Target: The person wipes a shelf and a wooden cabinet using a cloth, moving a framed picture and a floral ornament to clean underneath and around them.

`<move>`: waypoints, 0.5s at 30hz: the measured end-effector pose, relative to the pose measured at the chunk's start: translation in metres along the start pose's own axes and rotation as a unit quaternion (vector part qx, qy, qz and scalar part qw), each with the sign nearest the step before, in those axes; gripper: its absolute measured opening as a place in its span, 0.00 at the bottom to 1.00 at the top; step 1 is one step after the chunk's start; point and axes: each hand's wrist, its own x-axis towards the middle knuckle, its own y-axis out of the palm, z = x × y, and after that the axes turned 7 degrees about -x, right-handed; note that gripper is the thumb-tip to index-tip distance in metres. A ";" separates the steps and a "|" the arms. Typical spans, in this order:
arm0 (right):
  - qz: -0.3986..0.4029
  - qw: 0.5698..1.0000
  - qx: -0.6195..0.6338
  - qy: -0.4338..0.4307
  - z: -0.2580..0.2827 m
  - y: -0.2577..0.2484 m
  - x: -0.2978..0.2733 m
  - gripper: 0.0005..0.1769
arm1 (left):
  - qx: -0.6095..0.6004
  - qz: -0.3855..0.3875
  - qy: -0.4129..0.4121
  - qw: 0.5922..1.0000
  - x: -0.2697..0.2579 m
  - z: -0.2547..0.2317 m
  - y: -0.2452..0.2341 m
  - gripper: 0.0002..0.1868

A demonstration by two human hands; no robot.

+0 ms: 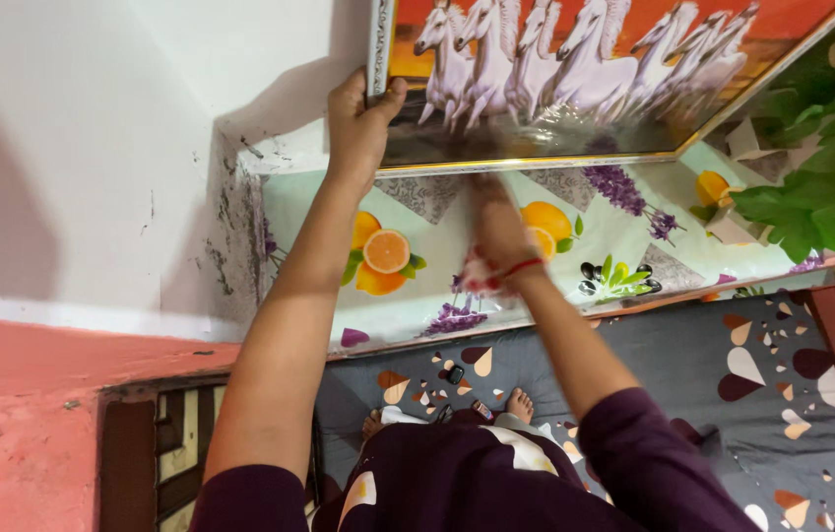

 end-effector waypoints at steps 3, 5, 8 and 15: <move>0.011 0.994 0.044 -0.095 0.073 0.028 0.013 0.47 | -0.022 -0.019 0.008 1.000 -0.010 0.001 -0.001 0.04; -0.032 0.990 0.031 -0.130 0.087 0.036 0.020 0.41 | -0.035 -0.025 0.019 0.999 -0.013 -0.001 -0.009 0.03; 0.025 0.996 0.014 -0.084 0.052 0.032 0.023 0.38 | -0.063 -0.037 0.029 0.997 -0.020 0.002 -0.022 0.03; 0.037 0.972 0.071 0.223 -0.124 -0.079 -0.048 0.41 | -0.107 -0.055 0.018 0.993 -0.025 0.005 -0.042 0.04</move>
